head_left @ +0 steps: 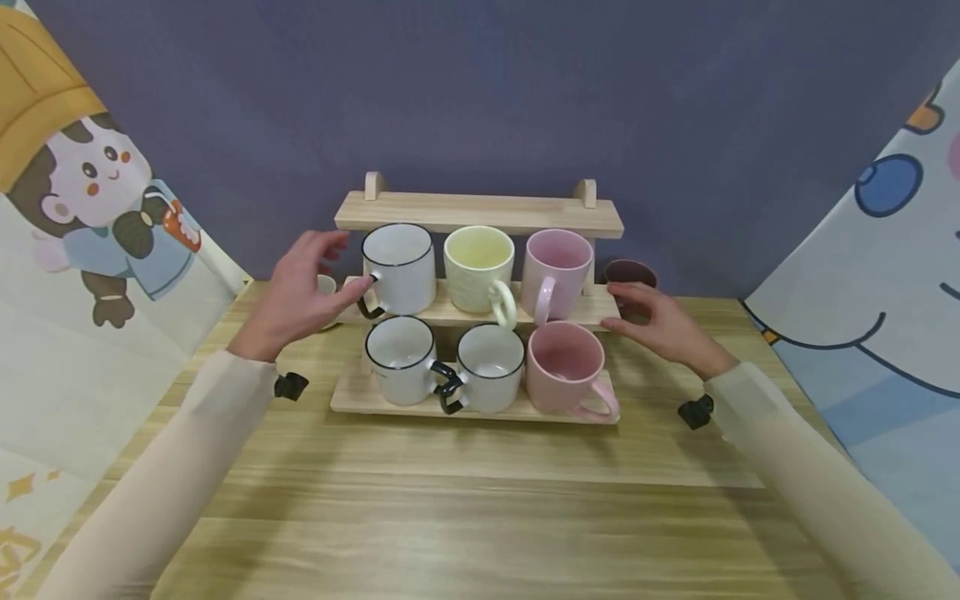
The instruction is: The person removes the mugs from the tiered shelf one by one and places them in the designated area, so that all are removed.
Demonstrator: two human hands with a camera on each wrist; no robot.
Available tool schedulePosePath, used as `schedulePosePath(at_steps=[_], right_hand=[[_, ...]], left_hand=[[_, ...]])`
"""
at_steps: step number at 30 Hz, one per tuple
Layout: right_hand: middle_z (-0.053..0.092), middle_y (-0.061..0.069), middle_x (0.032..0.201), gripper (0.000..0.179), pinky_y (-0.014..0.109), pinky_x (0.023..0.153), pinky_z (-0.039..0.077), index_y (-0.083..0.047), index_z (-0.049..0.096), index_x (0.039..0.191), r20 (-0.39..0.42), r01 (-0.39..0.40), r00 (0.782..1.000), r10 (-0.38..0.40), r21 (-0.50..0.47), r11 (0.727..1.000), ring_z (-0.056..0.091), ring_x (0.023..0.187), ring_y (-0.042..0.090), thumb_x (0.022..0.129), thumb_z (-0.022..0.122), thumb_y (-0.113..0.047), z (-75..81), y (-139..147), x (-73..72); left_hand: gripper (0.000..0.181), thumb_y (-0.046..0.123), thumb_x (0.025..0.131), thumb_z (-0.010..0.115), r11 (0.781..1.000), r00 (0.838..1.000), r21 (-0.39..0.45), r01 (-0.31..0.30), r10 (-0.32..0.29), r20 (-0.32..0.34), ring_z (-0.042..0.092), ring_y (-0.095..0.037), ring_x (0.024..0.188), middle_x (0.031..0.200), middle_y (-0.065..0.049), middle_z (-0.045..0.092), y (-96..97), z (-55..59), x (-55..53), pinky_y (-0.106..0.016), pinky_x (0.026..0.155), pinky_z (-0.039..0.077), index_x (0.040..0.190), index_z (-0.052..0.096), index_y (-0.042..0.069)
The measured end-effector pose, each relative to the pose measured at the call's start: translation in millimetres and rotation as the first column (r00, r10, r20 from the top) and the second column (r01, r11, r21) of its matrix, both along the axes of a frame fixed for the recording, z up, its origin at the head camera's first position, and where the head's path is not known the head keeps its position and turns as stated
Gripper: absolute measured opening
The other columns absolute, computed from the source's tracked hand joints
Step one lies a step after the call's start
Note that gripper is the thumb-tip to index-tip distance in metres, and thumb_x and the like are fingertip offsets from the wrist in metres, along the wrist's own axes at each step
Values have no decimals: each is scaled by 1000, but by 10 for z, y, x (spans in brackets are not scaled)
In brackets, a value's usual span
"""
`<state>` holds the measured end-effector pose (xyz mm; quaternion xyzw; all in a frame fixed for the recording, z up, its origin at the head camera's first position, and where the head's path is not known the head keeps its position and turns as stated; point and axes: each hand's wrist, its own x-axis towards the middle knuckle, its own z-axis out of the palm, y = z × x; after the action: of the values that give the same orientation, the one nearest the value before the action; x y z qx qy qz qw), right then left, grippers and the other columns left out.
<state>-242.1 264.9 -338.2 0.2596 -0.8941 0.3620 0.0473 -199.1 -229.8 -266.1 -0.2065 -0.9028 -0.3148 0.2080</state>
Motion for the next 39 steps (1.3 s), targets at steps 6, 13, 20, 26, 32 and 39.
schedulePosePath(at_steps=[6,13,20,26,32,39], right_hand=[[44,16,138,61,38,89,47,1,48,136,-22,-8,1000,7,-6,1000,60,102,28,85,73,-20,9,1,-5],[45,14,138,62,40,89,46,-1,48,137,-25,-2,1000,2,14,1000,60,101,29,85,73,-22,38,-7,-20],[45,18,137,61,48,89,45,2,48,136,-43,-16,999,16,18,1000,61,100,32,85,72,-23,13,5,-24],[47,17,136,62,48,89,45,1,50,135,-31,-6,1000,6,3,1000,61,99,30,83,74,-22,18,6,-15],[47,17,135,62,47,89,45,1,49,135,-35,1,999,0,23,1000,61,99,31,84,73,-24,15,2,-15],[47,17,135,62,48,89,45,1,49,135,-25,-1,1000,2,16,1000,61,100,31,84,73,-24,11,-11,-7]], left_hand=[[73,47,79,71,999,998,-43,-26,28,48,48,-31,109,126,-12,48,238,144,-40,-48,90,40,134,47,6],[87,55,75,71,987,990,-130,-89,102,97,37,-33,126,136,-17,43,446,292,-124,-48,102,31,138,43,2],[95,61,73,69,975,964,-176,-134,169,205,39,-35,123,136,-20,40,527,351,-178,-50,98,35,141,39,1],[91,59,73,69,972,961,-186,-141,180,212,42,-34,116,131,-19,43,538,354,-200,-49,93,38,138,41,1],[90,57,74,70,969,957,-198,-144,188,222,42,-34,116,131,-19,43,541,359,-207,-49,93,38,138,42,0],[85,54,74,71,973,962,-183,-139,176,209,43,-33,112,128,-18,44,535,333,-205,-48,91,39,134,46,-2]])
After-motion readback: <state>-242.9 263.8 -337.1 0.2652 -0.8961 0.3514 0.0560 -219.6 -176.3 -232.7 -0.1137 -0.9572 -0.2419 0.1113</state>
